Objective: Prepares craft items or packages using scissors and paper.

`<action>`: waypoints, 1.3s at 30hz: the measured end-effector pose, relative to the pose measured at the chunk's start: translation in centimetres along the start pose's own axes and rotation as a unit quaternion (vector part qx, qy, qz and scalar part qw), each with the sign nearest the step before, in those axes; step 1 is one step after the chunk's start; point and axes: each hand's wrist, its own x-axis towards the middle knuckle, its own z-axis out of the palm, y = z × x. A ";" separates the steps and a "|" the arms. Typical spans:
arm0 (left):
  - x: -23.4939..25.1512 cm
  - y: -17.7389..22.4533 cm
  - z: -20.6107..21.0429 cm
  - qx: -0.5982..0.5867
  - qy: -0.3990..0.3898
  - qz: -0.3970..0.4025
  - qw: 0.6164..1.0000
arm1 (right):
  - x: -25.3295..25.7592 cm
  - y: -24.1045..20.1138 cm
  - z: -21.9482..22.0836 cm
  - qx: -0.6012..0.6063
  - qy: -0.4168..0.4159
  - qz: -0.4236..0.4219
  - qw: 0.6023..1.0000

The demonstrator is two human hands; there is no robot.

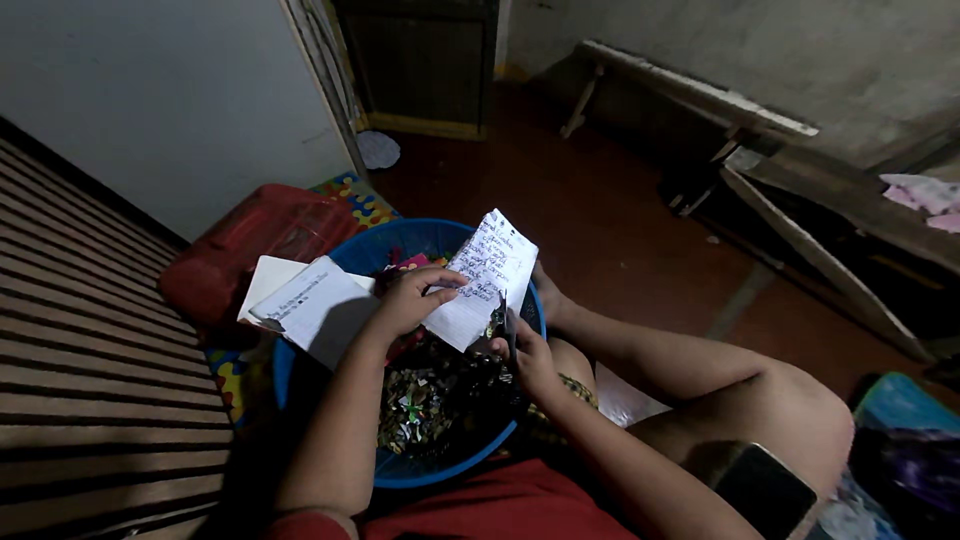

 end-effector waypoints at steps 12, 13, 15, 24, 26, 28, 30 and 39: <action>-0.4 -2.6 -4.6 0.098 0.291 -0.155 0.939 | 0.3 0.6 -0.1 0.051 0.022 0.069 0.996; -0.6 -2.9 -5.3 0.116 0.317 -0.193 0.921 | 0.4 0.6 -0.1 0.052 0.019 0.068 0.996; -1.1 -3.1 -6.1 0.158 0.302 -0.262 0.903 | 0.4 0.2 0.0 0.023 -0.009 0.076 0.997; -0.6 -0.3 -2.4 0.339 0.079 -0.322 0.880 | 1.0 -1.2 0.5 -0.170 -0.193 0.129 0.958; -0.1 1.0 -1.8 0.292 0.082 -0.244 0.921 | 1.0 -1.3 0.5 -0.196 -0.206 0.125 0.951; 0.4 2.5 -0.6 0.204 -0.034 -0.245 0.947 | 0.9 -1.2 0.6 -0.208 -0.210 0.124 0.947; 0.8 2.9 1.3 0.148 -0.160 -0.270 0.938 | 0.9 -1.4 0.8 -0.218 -0.210 0.124 0.945; 1.0 2.9 1.5 0.053 -0.045 -0.223 0.972 | 1.0 -1.5 0.8 -0.217 -0.193 0.148 0.945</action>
